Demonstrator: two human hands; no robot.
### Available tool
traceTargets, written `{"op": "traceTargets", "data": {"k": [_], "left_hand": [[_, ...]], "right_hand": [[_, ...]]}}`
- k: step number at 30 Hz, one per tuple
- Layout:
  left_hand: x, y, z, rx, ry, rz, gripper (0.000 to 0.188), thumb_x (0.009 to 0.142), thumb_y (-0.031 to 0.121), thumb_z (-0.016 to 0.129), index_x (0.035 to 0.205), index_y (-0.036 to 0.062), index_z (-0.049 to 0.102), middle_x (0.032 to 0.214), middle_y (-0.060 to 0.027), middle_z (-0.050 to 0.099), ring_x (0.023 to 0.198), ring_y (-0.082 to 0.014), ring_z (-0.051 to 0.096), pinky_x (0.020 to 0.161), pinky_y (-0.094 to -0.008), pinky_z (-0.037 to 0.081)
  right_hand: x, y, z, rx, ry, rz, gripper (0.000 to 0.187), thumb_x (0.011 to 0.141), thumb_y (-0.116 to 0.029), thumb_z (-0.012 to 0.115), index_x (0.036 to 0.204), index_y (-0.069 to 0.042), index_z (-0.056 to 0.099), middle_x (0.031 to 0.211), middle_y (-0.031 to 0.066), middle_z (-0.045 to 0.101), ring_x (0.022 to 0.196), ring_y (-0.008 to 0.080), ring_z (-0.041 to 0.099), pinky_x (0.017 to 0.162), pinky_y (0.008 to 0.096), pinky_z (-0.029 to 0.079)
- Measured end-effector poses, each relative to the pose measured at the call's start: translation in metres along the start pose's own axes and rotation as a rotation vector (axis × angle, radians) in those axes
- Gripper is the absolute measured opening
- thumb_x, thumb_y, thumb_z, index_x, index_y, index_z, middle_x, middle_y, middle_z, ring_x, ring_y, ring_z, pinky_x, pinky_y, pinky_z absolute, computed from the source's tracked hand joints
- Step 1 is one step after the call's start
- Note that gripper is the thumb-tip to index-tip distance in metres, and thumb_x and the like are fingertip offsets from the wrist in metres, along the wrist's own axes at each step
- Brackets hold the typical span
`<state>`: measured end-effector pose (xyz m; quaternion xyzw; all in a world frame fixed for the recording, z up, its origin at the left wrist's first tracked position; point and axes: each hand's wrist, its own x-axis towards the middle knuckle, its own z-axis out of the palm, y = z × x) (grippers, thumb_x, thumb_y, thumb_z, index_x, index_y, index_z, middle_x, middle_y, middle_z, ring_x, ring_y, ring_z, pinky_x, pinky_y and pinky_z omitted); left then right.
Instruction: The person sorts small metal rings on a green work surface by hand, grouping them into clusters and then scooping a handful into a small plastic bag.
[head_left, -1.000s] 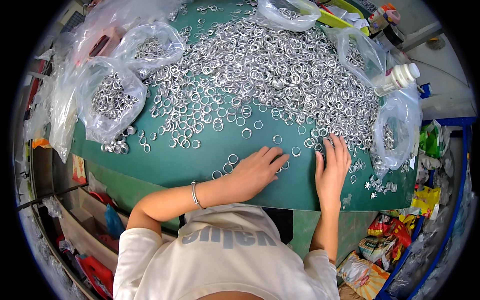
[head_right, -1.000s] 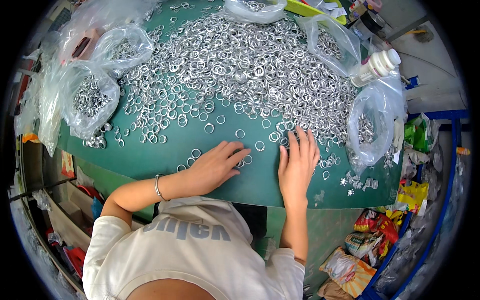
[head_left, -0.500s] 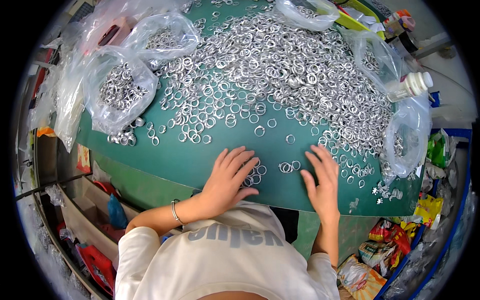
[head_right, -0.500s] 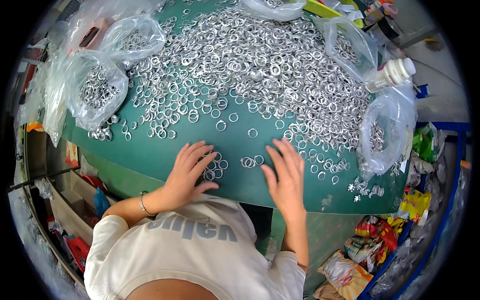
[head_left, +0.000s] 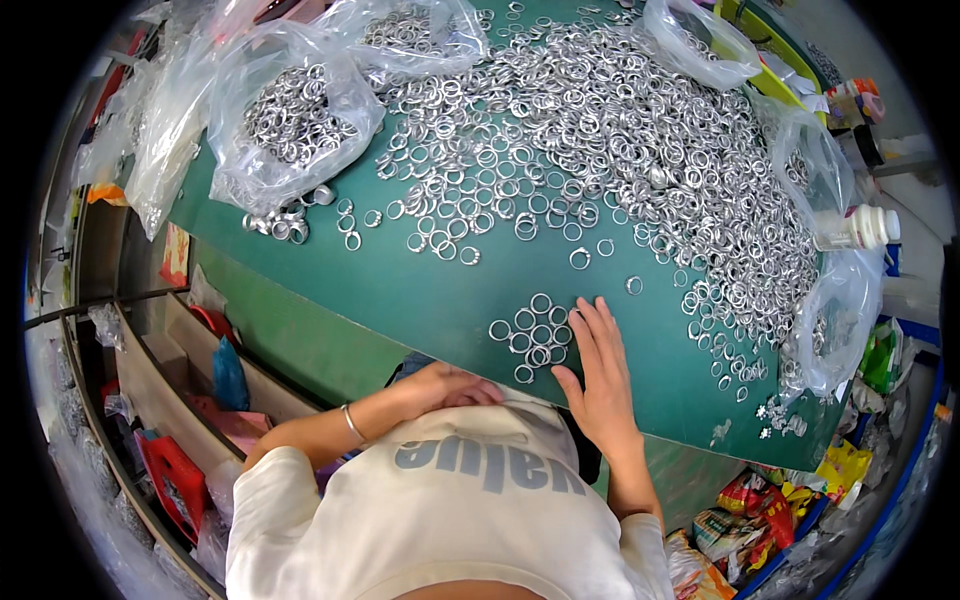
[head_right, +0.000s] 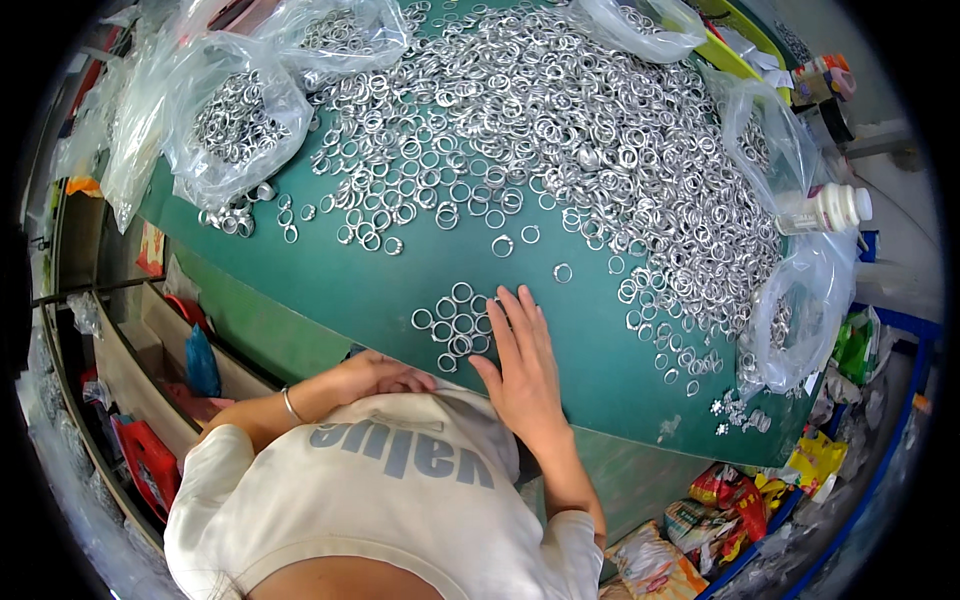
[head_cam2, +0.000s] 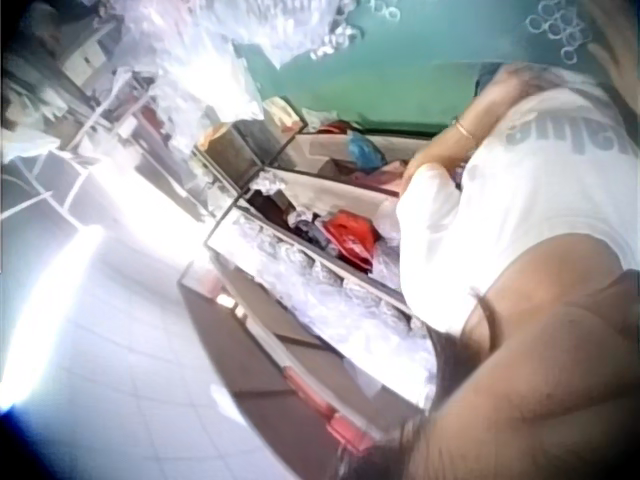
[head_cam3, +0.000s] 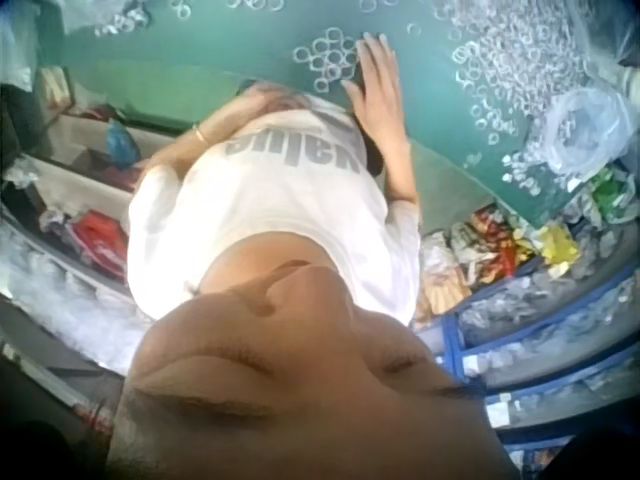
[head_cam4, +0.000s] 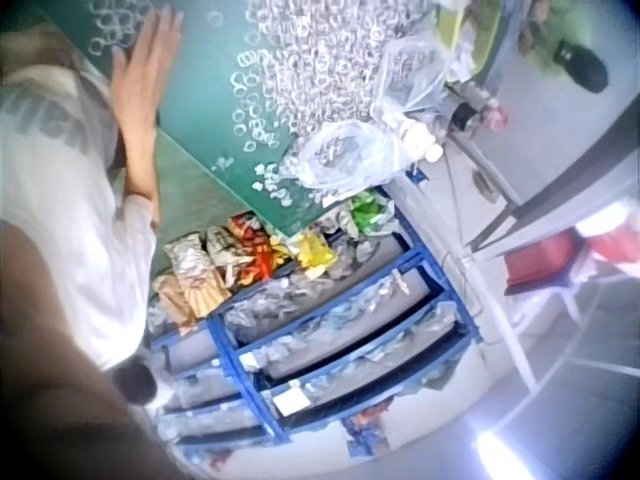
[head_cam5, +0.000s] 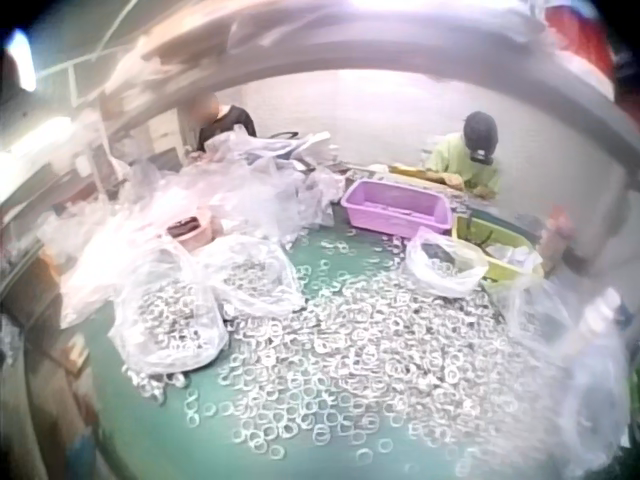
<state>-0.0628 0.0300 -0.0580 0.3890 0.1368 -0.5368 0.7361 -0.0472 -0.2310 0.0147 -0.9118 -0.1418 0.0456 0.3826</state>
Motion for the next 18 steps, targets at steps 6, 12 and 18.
{"op": "traceTargets", "data": {"k": [6,12,18], "left_hand": [[0.029,0.015,0.020,-0.504,-0.407,-0.144,0.069,0.099,0.057,0.027,0.153,0.0135,0.022,0.145,-0.0354,0.031,0.136,-0.0454,0.035,0.110,-0.0502,0.036],[0.038,0.011,0.028,-0.748,-0.515,-0.095,0.070,0.095,0.059,0.037,0.150,0.0156,0.029,0.147,-0.0166,0.042,0.132,-0.0439,0.041,0.112,-0.0526,0.032],[0.052,-0.006,0.019,-1.057,-0.642,-0.134,0.060,0.097,0.053,0.041,0.137,0.0082,0.047,0.137,-0.0163,0.052,0.122,-0.0335,0.052,0.108,-0.0528,0.037]], "right_hand": [[-0.014,-0.005,0.003,0.000,-0.063,-0.054,0.062,0.079,-0.015,0.072,0.134,-0.002,0.048,0.143,0.0185,0.041,0.137,0.0412,0.034,0.109,0.0544,0.031],[-0.023,-0.013,0.023,-0.117,-0.053,-0.078,0.055,0.079,-0.019,0.073,0.127,-0.001,0.055,0.142,0.0186,0.042,0.136,0.0410,0.036,0.107,0.0611,0.029],[-0.037,-0.024,0.026,0.079,-0.156,-0.162,0.039,0.084,-0.013,0.066,0.120,0.002,0.059,0.135,0.0182,0.051,0.130,0.0389,0.045,0.107,0.0553,0.035]]}}
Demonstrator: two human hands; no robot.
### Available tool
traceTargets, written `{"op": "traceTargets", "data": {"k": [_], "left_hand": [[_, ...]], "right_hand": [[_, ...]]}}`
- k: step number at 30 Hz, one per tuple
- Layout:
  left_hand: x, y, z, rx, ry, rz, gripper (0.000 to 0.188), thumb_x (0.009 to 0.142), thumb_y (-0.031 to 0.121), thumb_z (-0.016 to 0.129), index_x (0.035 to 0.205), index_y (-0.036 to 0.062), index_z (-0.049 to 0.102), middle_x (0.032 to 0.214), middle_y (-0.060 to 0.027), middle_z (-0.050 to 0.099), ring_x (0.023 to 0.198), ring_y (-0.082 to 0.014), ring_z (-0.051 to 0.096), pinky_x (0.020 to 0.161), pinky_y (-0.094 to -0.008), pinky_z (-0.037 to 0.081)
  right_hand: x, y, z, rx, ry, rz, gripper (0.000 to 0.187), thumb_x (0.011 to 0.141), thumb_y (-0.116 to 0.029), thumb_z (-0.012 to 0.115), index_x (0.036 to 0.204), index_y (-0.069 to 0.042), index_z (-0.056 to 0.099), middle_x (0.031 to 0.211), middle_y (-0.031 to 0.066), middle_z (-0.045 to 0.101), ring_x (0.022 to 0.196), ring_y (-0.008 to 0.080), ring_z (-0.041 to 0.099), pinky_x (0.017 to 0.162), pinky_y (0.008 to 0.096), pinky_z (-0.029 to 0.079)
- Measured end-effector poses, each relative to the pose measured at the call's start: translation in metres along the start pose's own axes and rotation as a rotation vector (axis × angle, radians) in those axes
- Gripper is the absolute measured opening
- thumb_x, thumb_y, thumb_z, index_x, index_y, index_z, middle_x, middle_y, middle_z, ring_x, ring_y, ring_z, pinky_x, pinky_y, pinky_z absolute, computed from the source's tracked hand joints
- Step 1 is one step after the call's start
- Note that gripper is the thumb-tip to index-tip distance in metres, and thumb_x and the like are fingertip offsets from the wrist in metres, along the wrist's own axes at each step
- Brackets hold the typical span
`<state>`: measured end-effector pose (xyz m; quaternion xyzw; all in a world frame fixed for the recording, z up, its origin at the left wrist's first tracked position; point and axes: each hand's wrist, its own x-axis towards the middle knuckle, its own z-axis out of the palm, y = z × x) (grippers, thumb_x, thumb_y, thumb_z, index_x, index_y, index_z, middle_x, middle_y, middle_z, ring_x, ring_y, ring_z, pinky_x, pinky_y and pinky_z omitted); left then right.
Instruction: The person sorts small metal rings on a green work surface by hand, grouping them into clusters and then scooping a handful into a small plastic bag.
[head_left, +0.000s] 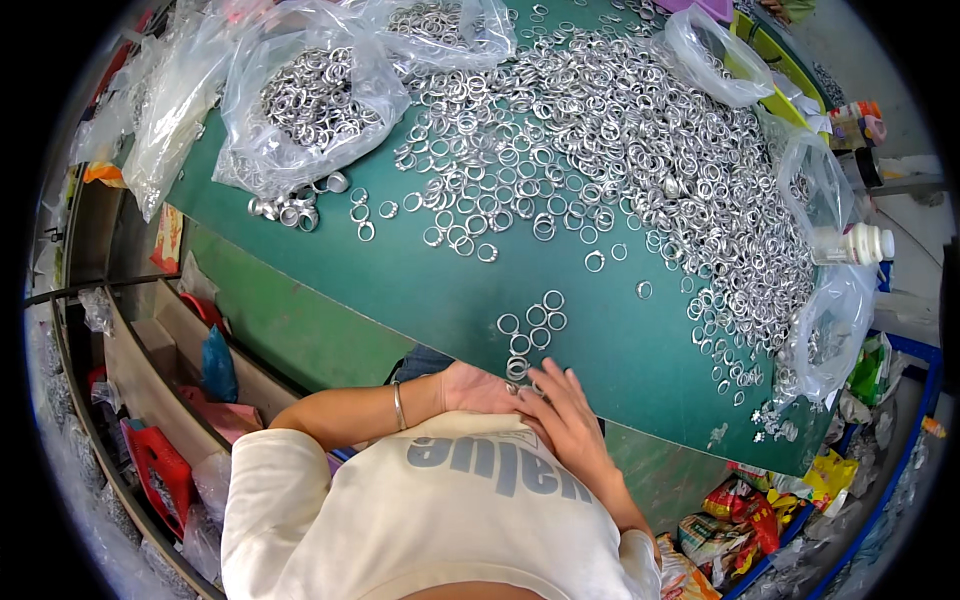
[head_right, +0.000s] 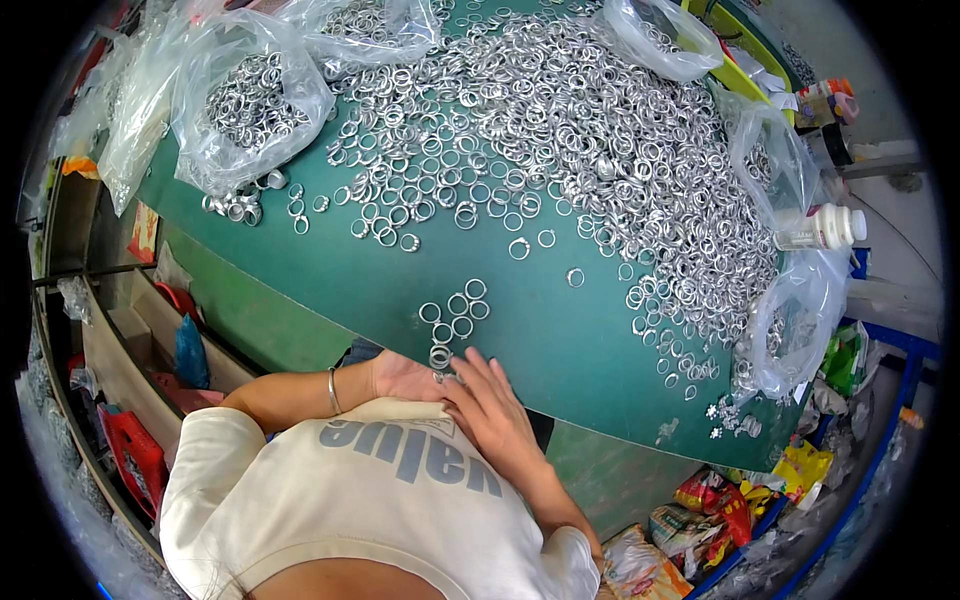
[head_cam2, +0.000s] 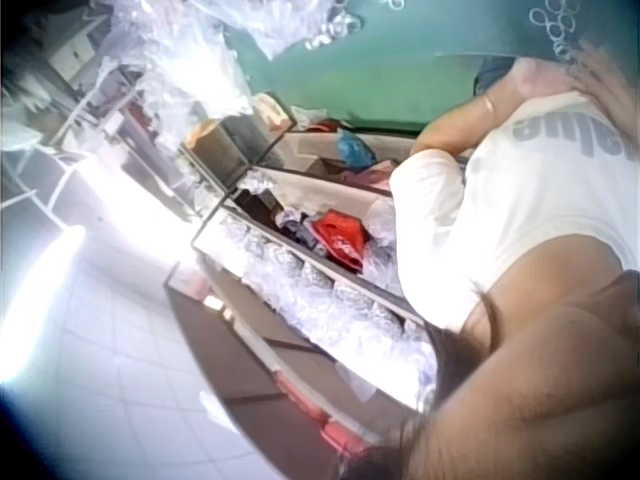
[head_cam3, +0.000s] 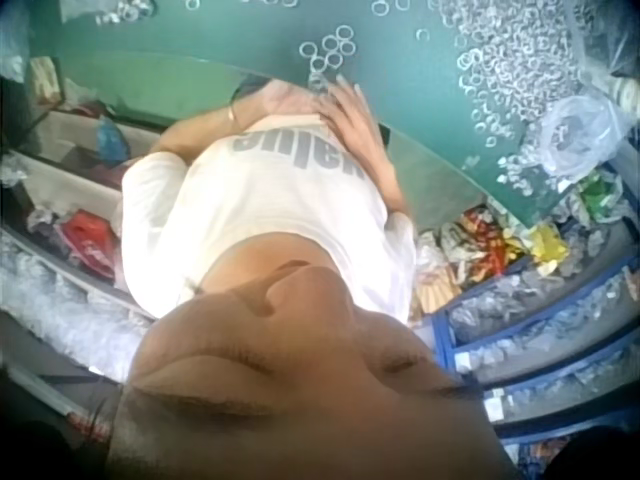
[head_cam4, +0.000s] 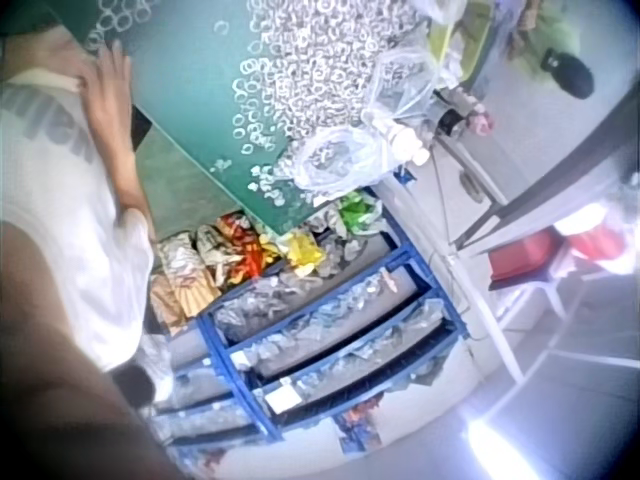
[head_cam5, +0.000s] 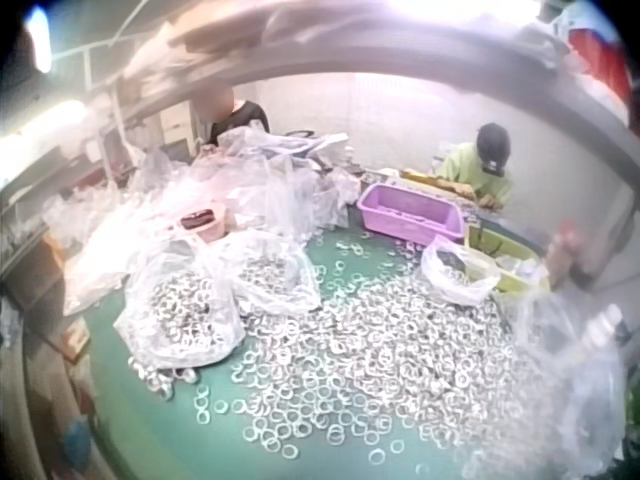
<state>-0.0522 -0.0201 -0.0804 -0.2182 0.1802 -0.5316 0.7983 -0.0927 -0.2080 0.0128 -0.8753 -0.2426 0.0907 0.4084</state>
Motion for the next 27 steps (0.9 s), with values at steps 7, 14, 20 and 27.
{"op": "traceTargets", "data": {"k": [7,14,20,27], "left_hand": [[-0.005,0.000,0.000,-0.153,0.085,-0.034,0.065,0.098,0.053,0.037,0.138,0.0015,0.044,0.133,-0.0249,0.052,0.122,-0.0433,0.051,0.108,-0.0541,0.038],[-0.016,0.003,0.006,0.158,0.106,-0.006,0.079,0.094,0.064,0.035,0.139,-0.0007,0.043,0.135,-0.0269,0.050,0.124,-0.0501,0.047,0.106,-0.0610,0.036],[-0.026,0.006,-0.023,-0.066,0.089,0.050,0.065,0.096,0.058,0.042,0.134,0.0061,0.050,0.131,-0.0181,0.055,0.120,-0.0359,0.055,0.104,-0.0535,0.042],[-0.012,-0.001,0.017,0.300,0.797,0.147,0.047,0.098,0.041,0.050,0.121,0.0012,0.058,0.121,-0.0180,0.060,0.112,-0.0297,0.060,0.098,-0.0447,0.050]], "right_hand": [[0.011,0.003,0.001,0.213,-0.014,-0.157,0.037,0.082,-0.009,0.065,0.117,0.000,0.063,0.132,0.0150,0.055,0.128,0.0376,0.049,0.107,0.0539,0.036],[0.077,0.008,-0.007,-0.152,0.101,-0.039,0.056,0.079,-0.021,0.070,0.130,-0.007,0.055,0.142,0.0134,0.046,0.137,0.0373,0.036,0.110,0.0547,0.029],[0.054,0.006,0.003,-0.122,-0.199,-0.136,0.045,0.085,-0.024,0.063,0.126,-0.007,0.058,0.142,0.0104,0.048,0.137,0.0328,0.038,0.112,0.0512,0.029],[0.032,-0.002,-0.007,0.291,-0.333,-0.191,0.034,0.088,-0.012,0.055,0.120,-0.004,0.062,0.132,0.0134,0.057,0.133,0.0356,0.044,0.112,0.0515,0.030]]}}
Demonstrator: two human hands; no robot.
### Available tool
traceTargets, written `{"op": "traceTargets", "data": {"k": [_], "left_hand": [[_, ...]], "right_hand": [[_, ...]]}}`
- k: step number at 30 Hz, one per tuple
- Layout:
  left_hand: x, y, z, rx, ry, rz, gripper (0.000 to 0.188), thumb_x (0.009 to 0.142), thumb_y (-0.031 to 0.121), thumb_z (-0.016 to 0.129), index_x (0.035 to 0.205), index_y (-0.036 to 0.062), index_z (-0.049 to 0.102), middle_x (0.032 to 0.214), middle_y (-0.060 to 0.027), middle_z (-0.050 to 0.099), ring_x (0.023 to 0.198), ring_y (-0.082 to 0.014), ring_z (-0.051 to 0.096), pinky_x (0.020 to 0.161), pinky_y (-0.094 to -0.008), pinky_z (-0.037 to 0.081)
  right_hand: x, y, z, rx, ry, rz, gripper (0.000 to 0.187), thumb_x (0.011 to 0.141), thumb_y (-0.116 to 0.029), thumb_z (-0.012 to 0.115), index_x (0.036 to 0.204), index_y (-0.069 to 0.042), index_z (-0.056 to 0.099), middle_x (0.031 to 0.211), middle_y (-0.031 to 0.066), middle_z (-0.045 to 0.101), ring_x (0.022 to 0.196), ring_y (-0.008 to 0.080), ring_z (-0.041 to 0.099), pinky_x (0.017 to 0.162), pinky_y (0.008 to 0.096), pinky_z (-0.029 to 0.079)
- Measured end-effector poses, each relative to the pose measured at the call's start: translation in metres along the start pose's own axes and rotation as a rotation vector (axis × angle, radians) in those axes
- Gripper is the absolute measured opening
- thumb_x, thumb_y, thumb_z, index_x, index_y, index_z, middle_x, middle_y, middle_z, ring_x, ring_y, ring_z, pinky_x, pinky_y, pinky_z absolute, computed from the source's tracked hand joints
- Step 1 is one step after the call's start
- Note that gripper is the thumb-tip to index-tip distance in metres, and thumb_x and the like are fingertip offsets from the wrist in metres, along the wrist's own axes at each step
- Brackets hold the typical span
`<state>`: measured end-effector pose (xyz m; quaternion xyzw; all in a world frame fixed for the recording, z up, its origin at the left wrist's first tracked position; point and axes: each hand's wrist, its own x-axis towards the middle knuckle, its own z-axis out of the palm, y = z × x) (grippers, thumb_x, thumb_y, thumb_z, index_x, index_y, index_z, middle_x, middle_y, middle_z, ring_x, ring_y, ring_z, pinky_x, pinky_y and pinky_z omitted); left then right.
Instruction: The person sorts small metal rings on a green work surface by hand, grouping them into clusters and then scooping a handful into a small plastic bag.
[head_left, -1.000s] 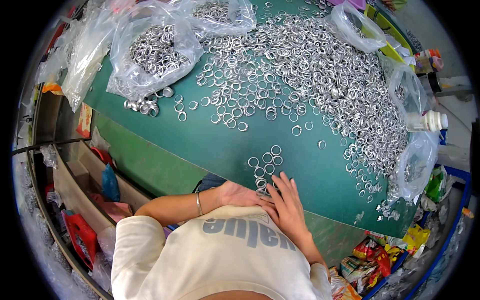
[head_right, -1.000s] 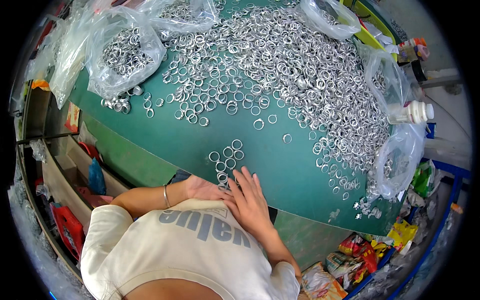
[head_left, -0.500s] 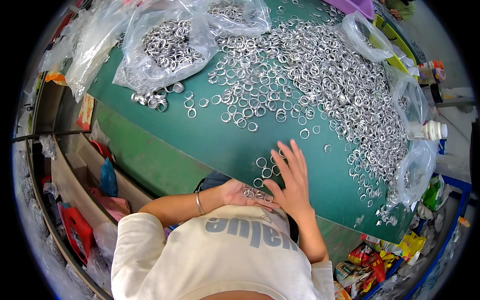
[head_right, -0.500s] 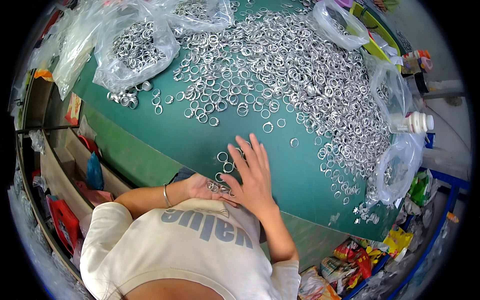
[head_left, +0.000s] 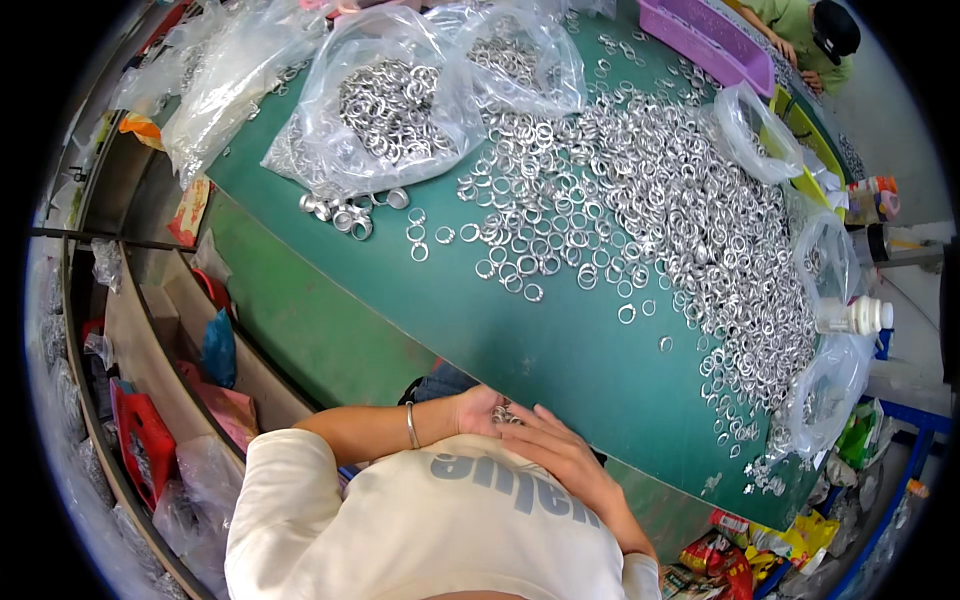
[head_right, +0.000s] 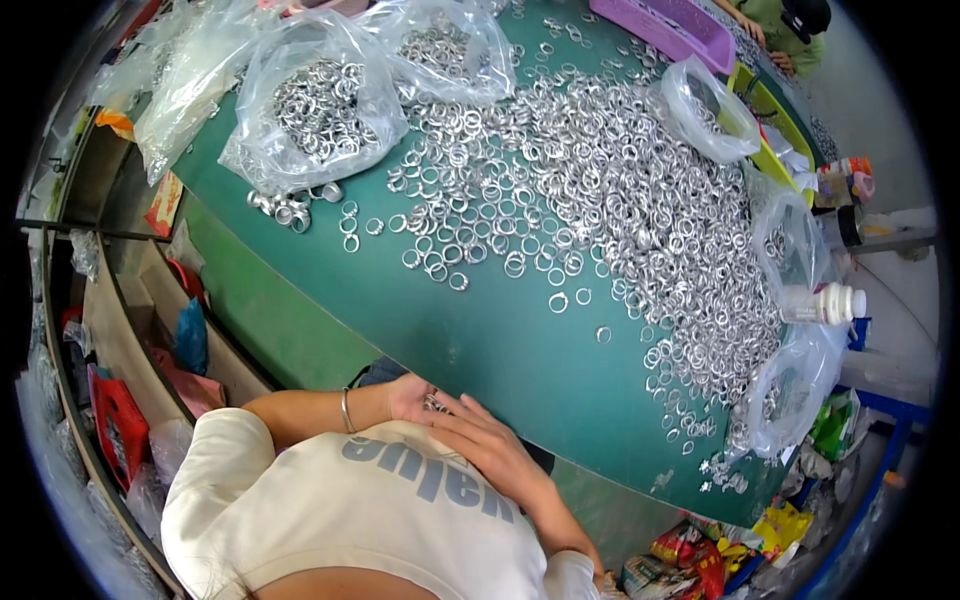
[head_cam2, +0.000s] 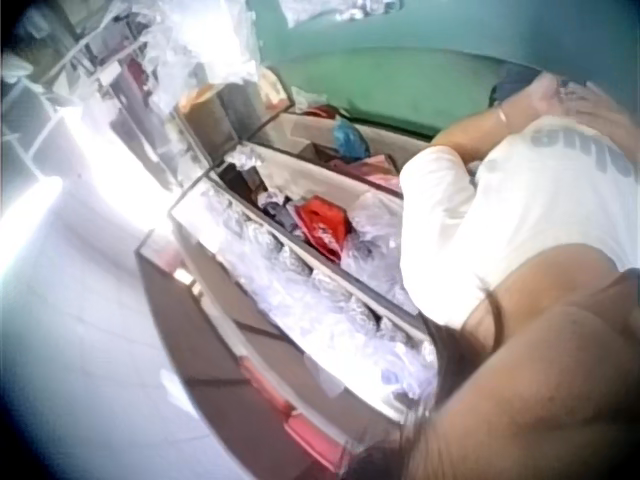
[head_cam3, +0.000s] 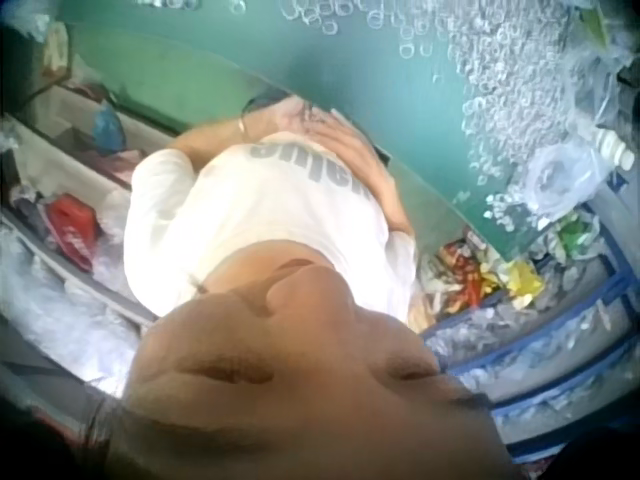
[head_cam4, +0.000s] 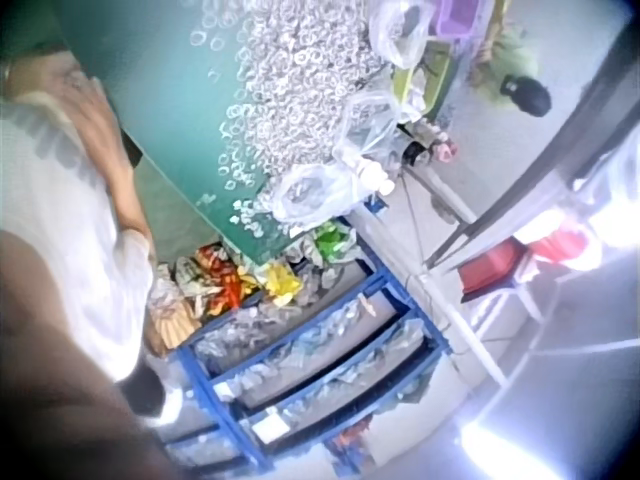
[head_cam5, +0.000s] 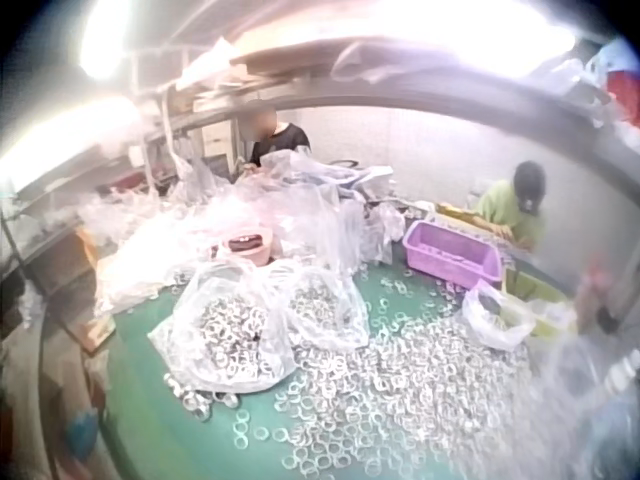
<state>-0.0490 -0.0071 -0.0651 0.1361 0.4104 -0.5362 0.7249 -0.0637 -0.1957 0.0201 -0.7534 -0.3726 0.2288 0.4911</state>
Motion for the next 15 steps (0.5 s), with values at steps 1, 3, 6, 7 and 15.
{"op": "traceTargets", "data": {"k": [1,3,6,7,15], "left_hand": [[-0.003,0.001,0.000,0.007,0.020,0.004,0.045,0.098,0.039,0.050,0.121,0.0007,0.058,0.120,-0.0177,0.061,0.112,-0.0295,0.060,0.098,-0.0446,0.050],[0.000,0.001,-0.007,0.027,0.056,0.004,0.043,0.098,0.036,0.050,0.119,-0.0002,0.058,0.119,-0.0172,0.061,0.112,-0.0292,0.060,0.098,-0.0445,0.050],[-0.002,0.007,-0.031,0.168,-0.055,0.031,0.028,0.097,0.020,0.052,0.111,-0.0030,0.059,0.104,-0.0166,0.066,0.093,-0.0273,0.066,0.085,-0.0393,0.057],[-0.008,0.009,-0.032,0.272,0.016,0.056,0.027,0.097,0.019,0.052,0.109,-0.0032,0.060,0.100,-0.0163,0.066,0.091,-0.0276,0.067,0.084,-0.0385,0.057],[-0.080,0.018,-0.056,0.341,-0.147,0.198,0.032,0.095,0.031,0.057,0.092,0.0006,0.066,0.082,-0.0108,0.060,0.066,-0.0158,0.054,0.044,-0.0251,0.038]], "right_hand": [[0.004,-0.003,-0.001,0.021,0.026,-0.003,0.032,0.087,-0.009,0.056,0.117,-0.003,0.063,0.131,0.0137,0.057,0.132,0.0355,0.045,0.111,0.0502,0.032],[0.009,-0.008,0.000,0.059,0.085,-0.002,0.029,0.086,-0.001,0.057,0.113,-0.002,0.065,0.127,0.0143,0.059,0.129,0.0352,0.048,0.109,0.0475,0.036],[0.010,0.001,0.006,0.187,0.281,-0.026,0.029,0.081,0.012,0.054,0.105,0.002,0.067,0.116,0.0167,0.063,0.117,0.0349,0.058,0.099,0.0418,0.046],[0.012,0.002,0.004,0.159,0.351,-0.001,0.029,0.080,0.014,0.052,0.102,0.003,0.067,0.112,0.0175,0.064,0.111,0.0344,0.060,0.094,0.0402,0.048],[0.014,0.009,-0.006,0.097,0.727,0.099,0.024,0.082,0.015,0.046,0.089,0.006,0.067,0.089,0.0159,0.066,0.081,0.0240,0.063,0.071,0.0284,0.048]]}}
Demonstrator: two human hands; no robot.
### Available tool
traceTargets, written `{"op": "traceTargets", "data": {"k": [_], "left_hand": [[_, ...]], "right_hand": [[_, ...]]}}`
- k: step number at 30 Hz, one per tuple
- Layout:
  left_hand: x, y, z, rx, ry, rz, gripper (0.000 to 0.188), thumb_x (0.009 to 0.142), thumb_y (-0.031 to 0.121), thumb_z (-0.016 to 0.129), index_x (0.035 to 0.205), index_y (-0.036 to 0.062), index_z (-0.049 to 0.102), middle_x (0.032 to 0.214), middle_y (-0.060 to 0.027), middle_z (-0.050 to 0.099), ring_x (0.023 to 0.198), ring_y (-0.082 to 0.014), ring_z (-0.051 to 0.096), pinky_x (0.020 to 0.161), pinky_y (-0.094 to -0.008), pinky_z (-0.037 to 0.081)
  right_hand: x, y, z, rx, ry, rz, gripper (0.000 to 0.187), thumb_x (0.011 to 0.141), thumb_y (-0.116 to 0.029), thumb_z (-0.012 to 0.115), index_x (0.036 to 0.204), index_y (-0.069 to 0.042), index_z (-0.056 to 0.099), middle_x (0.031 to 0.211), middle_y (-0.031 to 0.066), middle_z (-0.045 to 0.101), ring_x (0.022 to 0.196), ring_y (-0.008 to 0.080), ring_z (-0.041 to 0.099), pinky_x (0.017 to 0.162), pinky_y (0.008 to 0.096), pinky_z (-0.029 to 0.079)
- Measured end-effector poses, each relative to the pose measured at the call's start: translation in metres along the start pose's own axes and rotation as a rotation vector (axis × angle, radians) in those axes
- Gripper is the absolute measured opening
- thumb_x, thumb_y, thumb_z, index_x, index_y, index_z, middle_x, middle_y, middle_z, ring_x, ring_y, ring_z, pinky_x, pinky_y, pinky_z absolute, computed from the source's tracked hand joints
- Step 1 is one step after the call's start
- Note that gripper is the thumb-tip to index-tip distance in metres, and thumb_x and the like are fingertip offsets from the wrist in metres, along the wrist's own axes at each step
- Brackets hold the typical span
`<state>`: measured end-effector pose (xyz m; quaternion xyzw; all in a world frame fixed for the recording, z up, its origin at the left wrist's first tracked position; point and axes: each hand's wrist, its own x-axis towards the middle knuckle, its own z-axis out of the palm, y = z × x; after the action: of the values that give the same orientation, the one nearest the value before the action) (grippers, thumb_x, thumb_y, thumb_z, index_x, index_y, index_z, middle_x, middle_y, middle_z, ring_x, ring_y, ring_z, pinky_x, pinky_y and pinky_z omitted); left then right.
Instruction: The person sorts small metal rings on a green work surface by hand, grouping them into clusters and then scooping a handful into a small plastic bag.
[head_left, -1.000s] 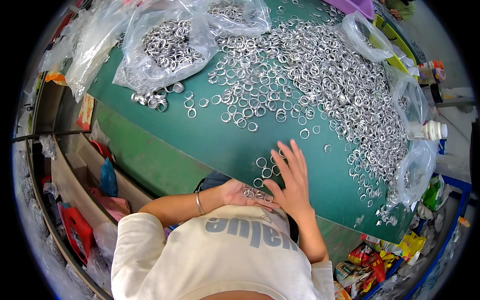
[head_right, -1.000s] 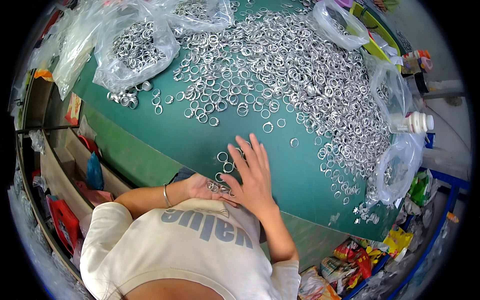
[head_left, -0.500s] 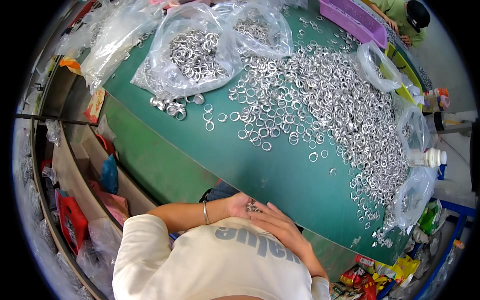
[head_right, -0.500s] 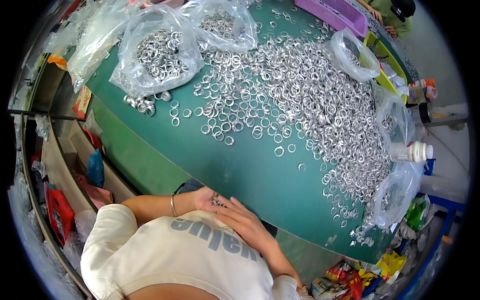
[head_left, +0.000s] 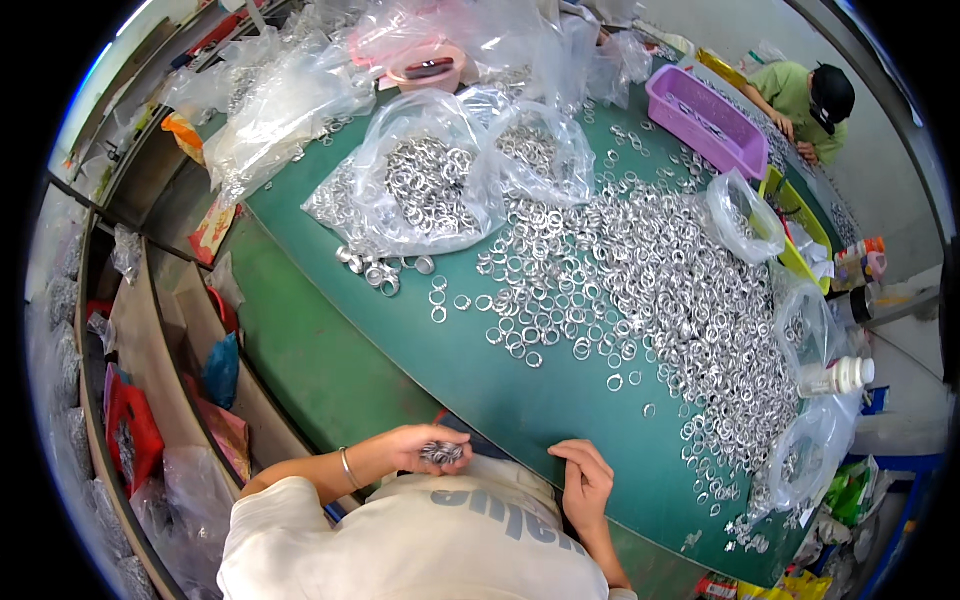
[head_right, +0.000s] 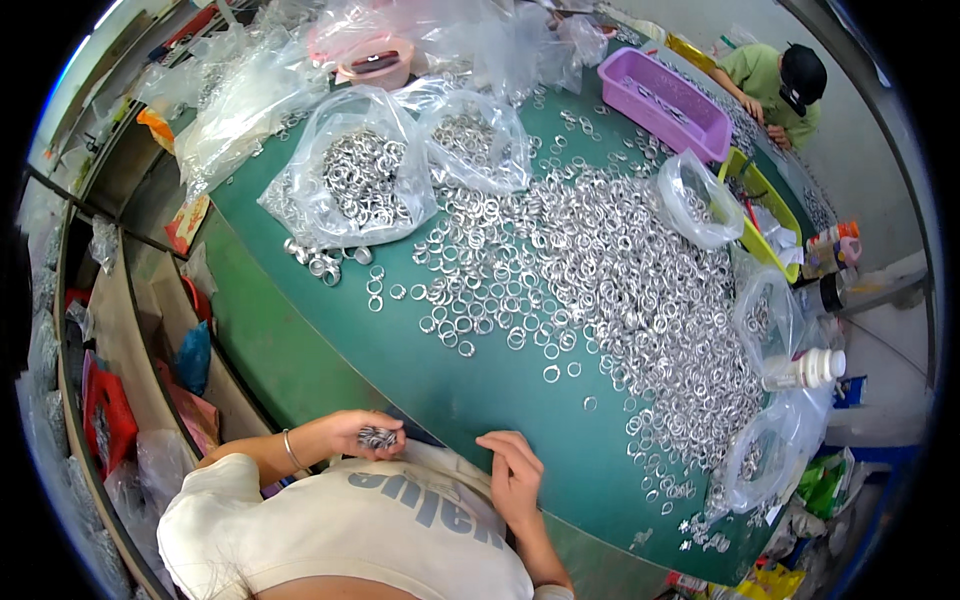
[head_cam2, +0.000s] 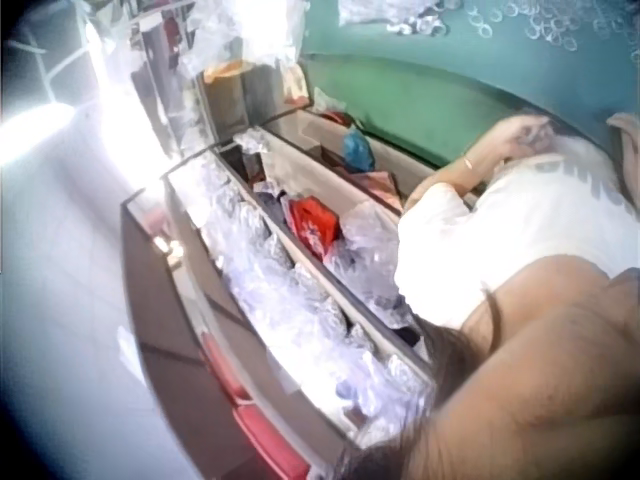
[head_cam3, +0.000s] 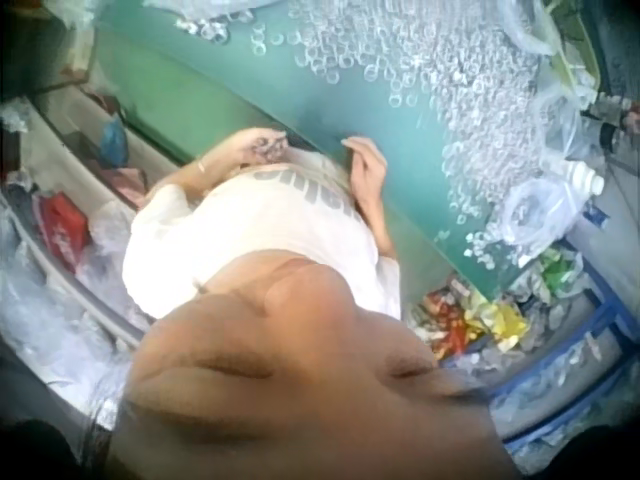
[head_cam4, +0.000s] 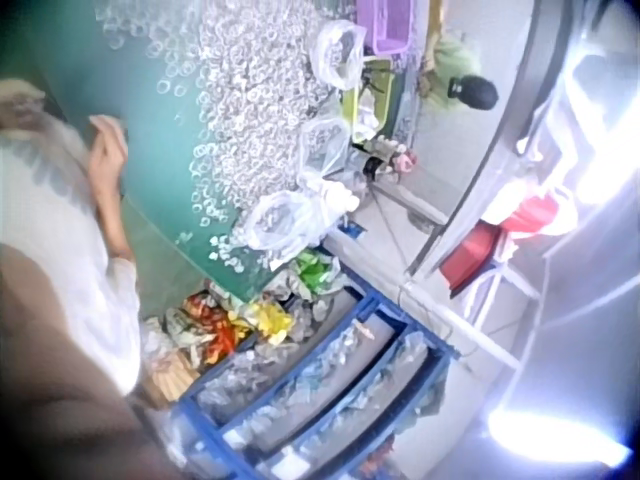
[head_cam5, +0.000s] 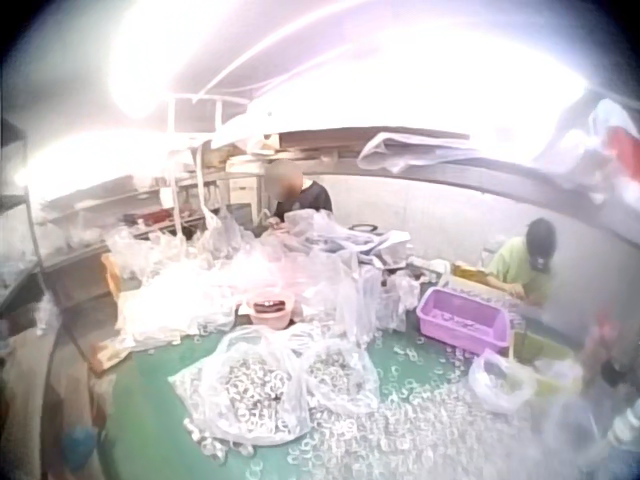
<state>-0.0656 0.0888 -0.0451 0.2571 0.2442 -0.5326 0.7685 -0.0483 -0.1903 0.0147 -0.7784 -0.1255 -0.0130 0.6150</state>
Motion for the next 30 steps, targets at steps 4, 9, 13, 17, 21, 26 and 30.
{"op": "traceTargets", "data": {"k": [4,9,13,17,21,26,30], "left_hand": [[-0.012,0.012,0.007,-0.045,-0.243,0.166,0.031,0.096,0.030,0.055,0.089,0.0026,0.066,0.080,-0.0115,0.056,0.063,-0.0171,0.050,0.047,-0.0288,0.038],[-0.027,0.088,0.064,-0.363,0.011,0.421,0.026,0.096,0.027,0.057,0.082,0.0050,0.059,0.080,-0.0080,0.053,0.061,-0.0125,0.051,0.038,-0.0216,0.040],[-0.038,0.165,0.076,-0.490,-0.036,0.785,0.017,0.095,0.021,0.058,0.089,0.0053,0.056,0.084,-0.0076,0.055,0.065,-0.0121,0.053,0.039,-0.0189,0.039],[-0.036,0.192,0.071,-0.439,-0.235,0.883,0.022,0.097,0.019,0.053,0.109,0.0013,0.054,0.094,-0.0134,0.059,0.083,-0.0208,0.062,0.058,-0.0261,0.054],[-0.016,0.187,0.099,-0.518,-0.365,0.808,0.035,0.100,0.018,0.044,0.129,-0.0014,0.049,0.116,-0.0213,0.058,0.111,-0.0332,0.059,0.094,-0.0462,0.053],[0.026,0.170,0.125,-0.566,-0.199,0.689,0.032,0.100,0.023,0.046,0.121,0.0000,0.053,0.111,-0.0172,0.059,0.107,-0.0298,0.060,0.092,-0.0433,0.054],[0.079,0.157,0.092,-0.483,-0.541,0.302,0.029,0.099,0.023,0.049,0.117,0.0001,0.054,0.101,-0.0138,0.059,0.091,-0.0220,0.061,0.070,-0.0302,0.058]], "right_hand": [[-0.001,0.005,0.002,0.009,0.066,0.023,0.022,0.083,0.014,0.048,0.087,0.005,0.067,0.087,0.0141,0.066,0.078,0.0219,0.062,0.069,0.0275,0.047],[0.001,0.014,0.004,-0.081,0.047,-0.048,0.023,0.081,0.014,0.049,0.089,0.003,0.068,0.088,0.0155,0.066,0.079,0.0276,0.063,0.069,0.0317,0.049],[0.001,0.013,0.001,-0.084,0.057,-0.040,0.023,0.080,0.015,0.050,0.088,0.003,0.068,0.087,0.0161,0.066,0.079,0.0284,0.063,0.070,0.0326,0.050],[0.001,0.014,0.005,-0.073,0.064,-0.039,0.023,0.080,0.015,0.050,0.088,0.003,0.068,0.086,0.0155,0.065,0.076,0.0262,0.062,0.067,0.0312,0.048],[0.002,0.019,0.007,-0.083,0.082,-0.097,0.023,0.081,0.015,0.048,0.087,0.003,0.068,0.086,0.0142,0.066,0.071,0.0213,0.060,0.060,0.0279,0.044],[-0.001,0.019,0.004,-0.068,0.097,-0.069,0.025,0.081,0.014,0.049,0.089,0.002,0.069,0.086,0.0134,0.066,0.071,0.0200,0.061,0.059,0.0270,0.044],[0.003,0.013,-0.001,-0.041,0.127,-0.092,0.025,0.082,0.015,0.050,0.091,0.001,0.069,0.088,0.0126,0.066,0.071,0.0198,0.061,0.059,0.0275,0.045]]}}
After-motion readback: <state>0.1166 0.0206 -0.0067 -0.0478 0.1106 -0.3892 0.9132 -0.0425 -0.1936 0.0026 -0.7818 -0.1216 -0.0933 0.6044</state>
